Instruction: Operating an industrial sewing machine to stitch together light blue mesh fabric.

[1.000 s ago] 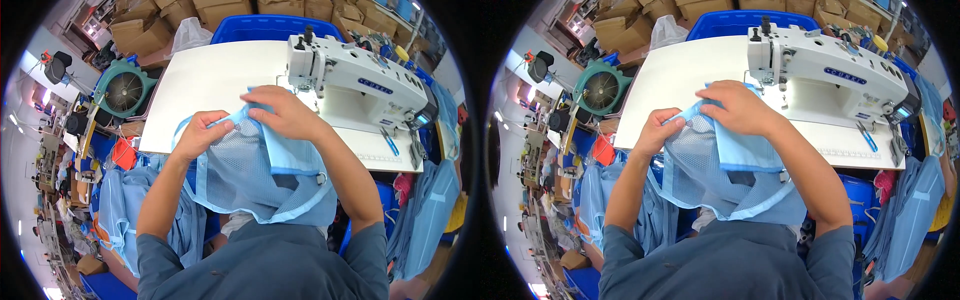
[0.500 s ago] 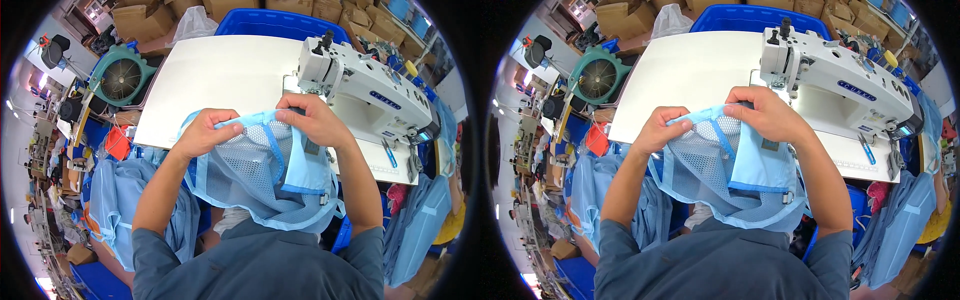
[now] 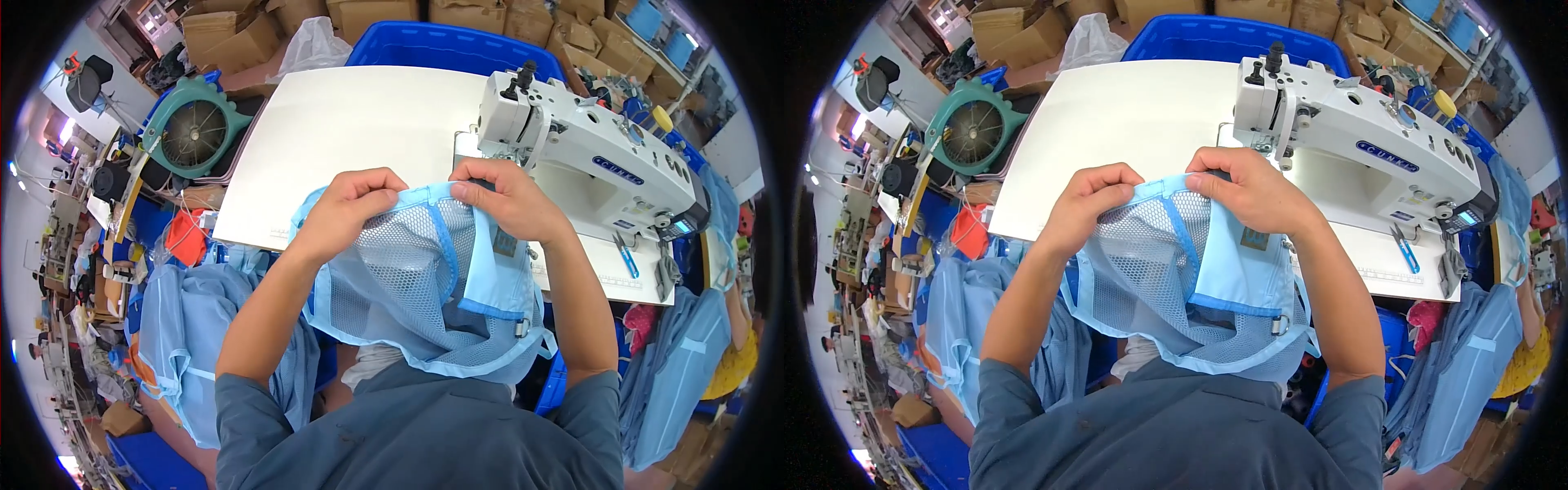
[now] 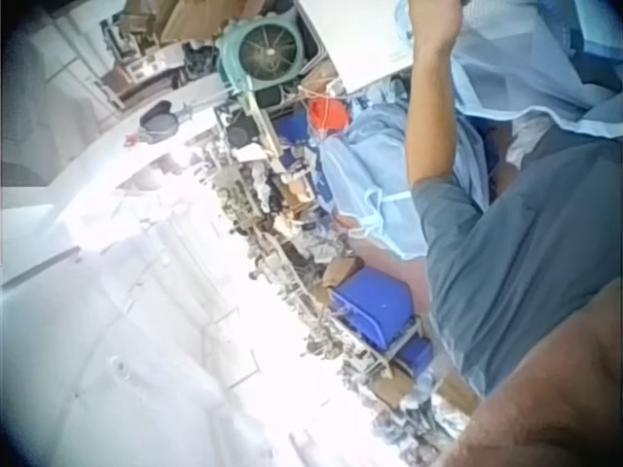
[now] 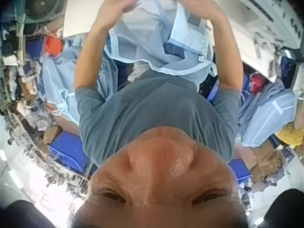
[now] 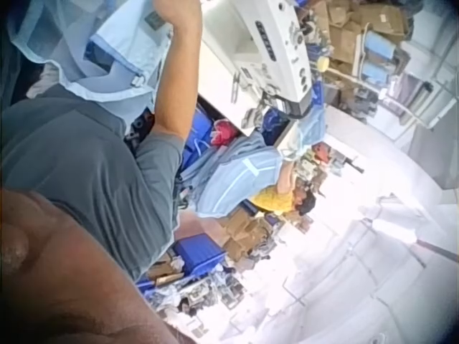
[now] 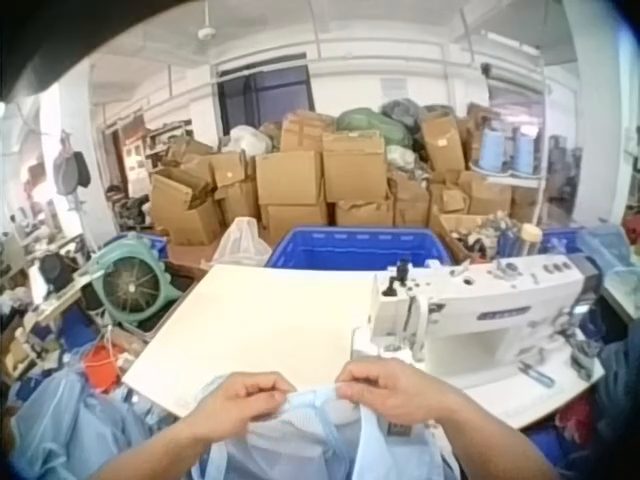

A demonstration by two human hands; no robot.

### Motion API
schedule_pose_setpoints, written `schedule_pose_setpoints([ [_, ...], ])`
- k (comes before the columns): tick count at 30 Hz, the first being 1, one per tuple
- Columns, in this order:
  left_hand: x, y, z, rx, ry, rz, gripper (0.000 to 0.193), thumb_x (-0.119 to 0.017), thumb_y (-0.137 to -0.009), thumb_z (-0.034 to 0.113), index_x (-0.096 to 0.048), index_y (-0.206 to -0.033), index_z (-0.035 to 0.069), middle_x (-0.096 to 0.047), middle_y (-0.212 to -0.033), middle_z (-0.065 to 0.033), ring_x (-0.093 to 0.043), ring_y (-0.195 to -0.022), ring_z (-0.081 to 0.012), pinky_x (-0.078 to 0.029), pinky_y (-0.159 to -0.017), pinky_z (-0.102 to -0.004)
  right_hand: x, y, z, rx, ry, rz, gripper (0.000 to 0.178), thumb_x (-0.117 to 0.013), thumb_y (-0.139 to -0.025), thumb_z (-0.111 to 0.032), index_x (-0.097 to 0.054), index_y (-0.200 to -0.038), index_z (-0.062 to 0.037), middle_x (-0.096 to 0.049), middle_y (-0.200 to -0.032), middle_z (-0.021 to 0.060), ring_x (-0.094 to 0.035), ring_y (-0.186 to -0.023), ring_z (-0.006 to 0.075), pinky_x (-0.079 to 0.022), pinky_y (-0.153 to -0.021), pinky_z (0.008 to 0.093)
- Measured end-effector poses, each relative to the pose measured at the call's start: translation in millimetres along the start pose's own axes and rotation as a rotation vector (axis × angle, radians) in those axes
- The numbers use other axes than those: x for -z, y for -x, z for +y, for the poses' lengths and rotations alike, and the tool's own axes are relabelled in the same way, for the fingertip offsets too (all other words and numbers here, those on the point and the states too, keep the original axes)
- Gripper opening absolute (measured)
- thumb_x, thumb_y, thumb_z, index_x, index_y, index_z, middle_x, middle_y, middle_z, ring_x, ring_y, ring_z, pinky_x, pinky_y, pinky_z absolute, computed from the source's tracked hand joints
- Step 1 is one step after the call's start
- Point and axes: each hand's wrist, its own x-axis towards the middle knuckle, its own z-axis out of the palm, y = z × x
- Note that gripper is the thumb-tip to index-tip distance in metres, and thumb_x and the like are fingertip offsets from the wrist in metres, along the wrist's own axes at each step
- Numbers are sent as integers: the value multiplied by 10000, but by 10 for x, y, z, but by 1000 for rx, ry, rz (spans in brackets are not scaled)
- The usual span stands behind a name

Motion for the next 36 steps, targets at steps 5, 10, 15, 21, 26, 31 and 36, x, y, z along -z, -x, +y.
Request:
schedule_pose_setpoints([
  [5, -9, -42, -120, -27, 129, -2, 194, -655, -1042, 215, -761, -1031, 53, -663, -866, 22, -565, -810, -52, -436, -761, -206, -29, 4, -20, -12, -5, -9, 222, -673, -1050, -252, -703, -1023, -33, -608, -806, 15, -520, -786, 127, -448, -736, 311],
  [10, -164, -108, 29, -34, -102, 35, 184, -648, -1028, 192, -765, -1045, 50, -664, -867, 27, -572, -811, -38, -431, -743, -201, 19, 47, 4, -25, 32, 19, 206, -671, -1040, -224, -705, -1043, -20, -624, -835, 46, -542, -804, 143, -456, -755, 318],
  [15, -90, -216, -182, 15, 22, 82, 233, -591, -1003, 179, -781, -1021, 45, -682, -871, -1, -579, -804, -71, -455, -761, -237, -107, 97, 250, 83, 155, 229, 184, -648, -1026, -154, -732, -1134, -31, -721, -1081, 109, -661, -1009, 257, -516, -915, 381],
  [21, 35, -244, -249, 3, 77, 106, 370, -477, -986, 199, -804, -1056, 40, -720, -923, -52, -601, -846, -115, -468, -826, -254, -76, 914, 560, 226, 616, 706, 237, -668, -952, 14, -758, -1166, -35, -738, -1213, 141, -677, -1144, 354, -526, -1016, 430],
  [26, 78, -289, -250, 51, 240, 58, 437, -435, -1005, 202, -801, -1118, -8, -754, -992, -87, -646, -933, -142, -494, -900, -260, 568, 2255, 1448, -346, 1276, 917, 349, -691, -982, -148, -708, -1320, -61, -674, -1336, 180, -619, -1244, 394, -475, -1077, 523],
  [31, 123, -339, -332, 22, 340, 45, 489, -411, -980, 239, -769, -1129, -59, -757, -1085, -139, -664, -1017, -222, -496, -1011, -343, 1009, 2868, 1988, -810, 1166, 744, 441, -650, -1034, -325, -670, -1405, -89, -678, -1301, 166, -634, -1183, 402, -494, -1014, 553],
  [36, 195, -358, -408, -18, 429, -12, 475, -415, -1011, 211, -778, -1156, -58, -768, -1099, -156, -679, -1011, -217, -514, -1009, -335, 1020, 2956, 2117, -688, 1197, 780, 294, -628, -1023, -263, -707, -1217, -58, -685, -1148, 160, -639, -1069, 396, -491, -930, 531],
])
